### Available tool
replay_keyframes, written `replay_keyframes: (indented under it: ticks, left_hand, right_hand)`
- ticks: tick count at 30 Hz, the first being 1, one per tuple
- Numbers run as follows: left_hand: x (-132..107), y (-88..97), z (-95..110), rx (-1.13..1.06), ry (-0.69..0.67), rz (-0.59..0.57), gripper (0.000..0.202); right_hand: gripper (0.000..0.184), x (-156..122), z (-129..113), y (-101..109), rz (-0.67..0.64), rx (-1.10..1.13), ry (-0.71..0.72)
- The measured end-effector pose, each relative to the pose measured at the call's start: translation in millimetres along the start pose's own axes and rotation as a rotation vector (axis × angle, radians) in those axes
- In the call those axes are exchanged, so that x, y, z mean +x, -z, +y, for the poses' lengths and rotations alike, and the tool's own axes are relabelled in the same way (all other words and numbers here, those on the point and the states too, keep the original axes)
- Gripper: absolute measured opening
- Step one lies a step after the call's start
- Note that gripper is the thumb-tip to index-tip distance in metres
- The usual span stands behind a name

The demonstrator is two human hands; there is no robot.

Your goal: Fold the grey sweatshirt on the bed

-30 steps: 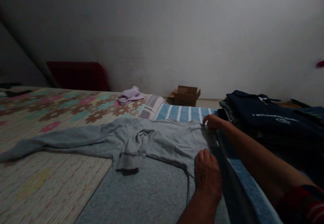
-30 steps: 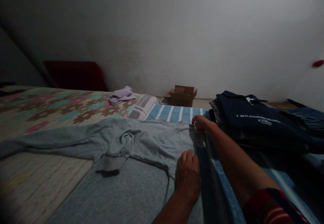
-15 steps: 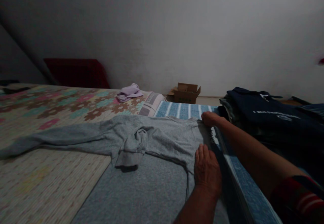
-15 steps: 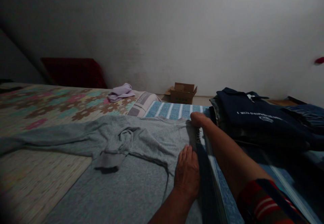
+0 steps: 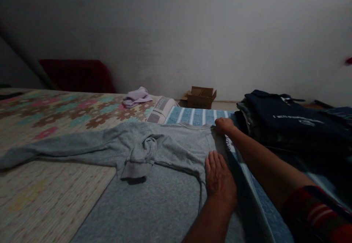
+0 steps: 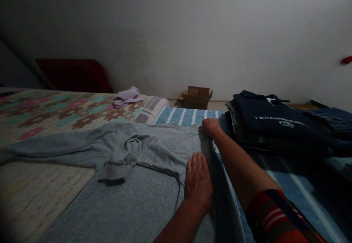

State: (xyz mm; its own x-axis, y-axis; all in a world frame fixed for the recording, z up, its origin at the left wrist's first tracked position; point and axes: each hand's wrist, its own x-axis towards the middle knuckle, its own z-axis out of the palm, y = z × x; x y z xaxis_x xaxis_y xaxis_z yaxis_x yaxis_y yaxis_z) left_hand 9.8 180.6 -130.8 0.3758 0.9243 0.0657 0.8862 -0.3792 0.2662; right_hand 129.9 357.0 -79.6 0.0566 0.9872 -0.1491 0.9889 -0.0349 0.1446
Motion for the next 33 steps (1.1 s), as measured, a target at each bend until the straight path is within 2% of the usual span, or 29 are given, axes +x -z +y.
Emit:
replay_keyframes:
  ticks: [4, 11, 14, 22, 26, 33]
  left_hand:
    - [1.0, 7.8, -3.1, 0.009, -0.015, -0.076, 0.056]
    - [3.3, 11.0, -4.3, 0.008, -0.006, -0.098, 0.064]
    - [1.8, 10.2, -4.0, 0.015, -0.023, -0.066, 0.063]
    - [-0.2, 7.6, -0.7, 0.080, -0.013, -0.029, 0.062]
    - [0.1, 10.9, -0.6, 0.084, -0.015, -0.054, 0.066]
    - [3.1, 16.7, -3.0, 0.081, -0.011, -0.068, 0.067]
  right_hand:
    - [0.032, -3.5, -5.8, -4.3, 0.023, 0.022, -0.040]
    - [0.032, -8.8, -11.6, -7.0, 0.090, 0.077, -0.079]
    - [0.027, -19.7, -15.7, -8.3, 0.153, 0.095, -0.085]
    - [0.028, -60.1, -28.0, -37.7, 0.293, 0.199, 0.095]
    - [0.029, -57.5, -28.5, -45.6, 0.320, 0.235, 0.093]
    - [0.029, -50.5, -30.5, -44.5, 0.338, 0.226, 0.065]
